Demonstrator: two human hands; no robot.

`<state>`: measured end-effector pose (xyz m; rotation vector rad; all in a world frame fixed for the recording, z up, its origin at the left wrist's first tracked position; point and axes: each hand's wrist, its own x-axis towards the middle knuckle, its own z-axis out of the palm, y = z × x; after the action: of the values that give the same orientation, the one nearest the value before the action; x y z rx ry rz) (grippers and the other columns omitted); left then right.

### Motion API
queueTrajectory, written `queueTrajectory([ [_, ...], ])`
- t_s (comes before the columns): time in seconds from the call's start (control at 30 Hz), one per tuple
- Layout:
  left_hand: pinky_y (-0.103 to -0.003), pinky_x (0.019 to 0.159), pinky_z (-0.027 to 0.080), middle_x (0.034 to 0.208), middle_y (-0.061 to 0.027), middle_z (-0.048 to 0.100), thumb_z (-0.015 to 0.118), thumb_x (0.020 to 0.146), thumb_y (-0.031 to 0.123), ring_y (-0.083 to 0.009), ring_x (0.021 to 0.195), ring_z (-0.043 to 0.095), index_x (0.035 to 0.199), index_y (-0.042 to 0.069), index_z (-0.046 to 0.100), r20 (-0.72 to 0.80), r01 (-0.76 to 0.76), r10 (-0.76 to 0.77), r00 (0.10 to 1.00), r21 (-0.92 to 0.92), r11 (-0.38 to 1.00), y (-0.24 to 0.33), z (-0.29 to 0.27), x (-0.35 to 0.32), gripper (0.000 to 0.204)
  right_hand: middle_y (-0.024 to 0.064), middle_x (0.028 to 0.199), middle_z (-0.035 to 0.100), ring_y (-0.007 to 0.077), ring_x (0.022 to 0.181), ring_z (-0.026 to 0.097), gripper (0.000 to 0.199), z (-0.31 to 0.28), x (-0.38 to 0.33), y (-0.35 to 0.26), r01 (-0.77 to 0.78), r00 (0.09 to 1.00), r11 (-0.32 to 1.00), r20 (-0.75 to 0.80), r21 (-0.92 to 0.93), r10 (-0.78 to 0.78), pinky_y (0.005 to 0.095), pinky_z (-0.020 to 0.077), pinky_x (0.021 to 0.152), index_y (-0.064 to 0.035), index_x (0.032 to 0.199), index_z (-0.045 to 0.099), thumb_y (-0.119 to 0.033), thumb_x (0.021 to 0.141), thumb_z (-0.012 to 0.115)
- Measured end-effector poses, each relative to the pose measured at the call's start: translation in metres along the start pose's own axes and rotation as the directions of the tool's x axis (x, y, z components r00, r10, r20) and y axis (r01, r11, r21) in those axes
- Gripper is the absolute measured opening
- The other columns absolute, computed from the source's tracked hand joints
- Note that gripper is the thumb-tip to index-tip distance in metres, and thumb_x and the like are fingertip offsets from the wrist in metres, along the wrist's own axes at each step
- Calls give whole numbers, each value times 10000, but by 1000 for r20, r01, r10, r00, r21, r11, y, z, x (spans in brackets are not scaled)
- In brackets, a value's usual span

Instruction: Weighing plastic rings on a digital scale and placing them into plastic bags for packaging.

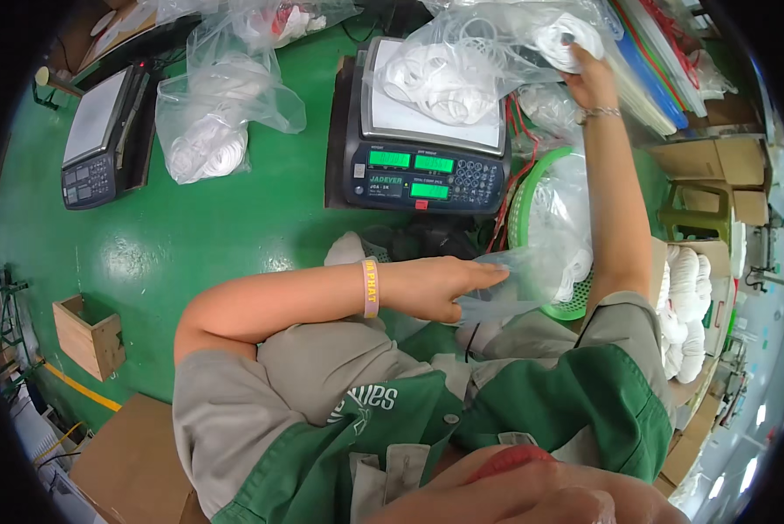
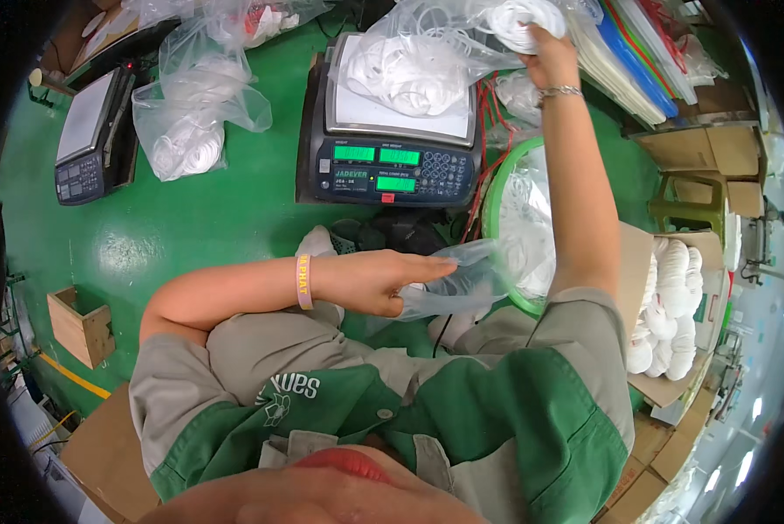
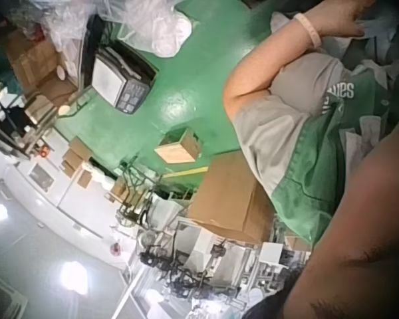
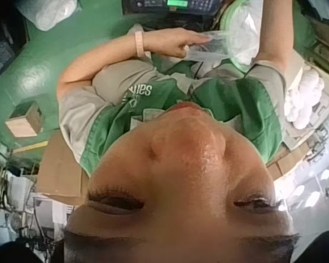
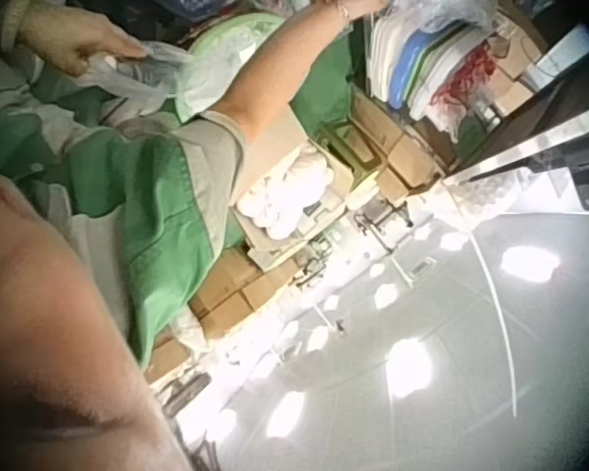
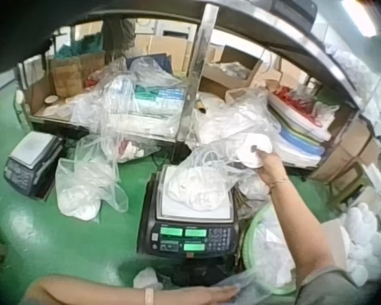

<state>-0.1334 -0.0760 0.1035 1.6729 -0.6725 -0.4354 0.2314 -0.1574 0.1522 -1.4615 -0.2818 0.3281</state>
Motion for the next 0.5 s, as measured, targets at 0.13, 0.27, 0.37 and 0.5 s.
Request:
queueTrajectory([
  [0.13, -316, 665, 478, 1424, -190, 189, 497, 668, -14, -228, 708, 559, 1373, 4, 143, -71, 19, -19, 997, -1, 1000, -7, 7, -8, 790, 144, 1192, 485, 274, 1103, 487, 376, -12, -68, -8, -68, 996, 958, 67, 278, 51, 424, 398, 969, 17, 1217, 379, -5, 852, 468],
  [0.27, -303, 642, 474, 1443, -205, 80, 522, 670, -2, -194, 662, 518, 1385, 17, -9, -79, 59, -61, 995, -25, 998, -10, 8, -3, 891, 111, 1138, 527, 219, 1048, 524, 370, -49, -179, -13, -189, 980, 956, 102, 226, 169, 371, 434, 915, 14, 1193, 410, -37, 841, 511],
  [0.37, -293, 631, 472, 1422, -239, 106, 536, 668, 6, -181, 665, 516, 1376, 6, -59, -181, 119, -136, 974, -102, 988, -11, 11, -5, 925, 68, 1029, 575, 186, 960, 559, 317, -62, -246, 18, -254, 915, 964, 303, -78, 265, 331, 455, 827, 3, 1130, 469, -55, 827, 537],
  [0.5, -277, 611, 470, 1419, -244, 112, 529, 677, 7, -165, 646, 508, 1373, 6, -78, -161, 158, -192, 968, -202, 966, -6, 9, 1, 924, 124, 878, 606, 266, 798, 586, 250, -29, -300, 43, 141, 790, 652, 482, -745, 379, 341, 458, 705, -47, 1052, 532, -67, 802, 543],
])
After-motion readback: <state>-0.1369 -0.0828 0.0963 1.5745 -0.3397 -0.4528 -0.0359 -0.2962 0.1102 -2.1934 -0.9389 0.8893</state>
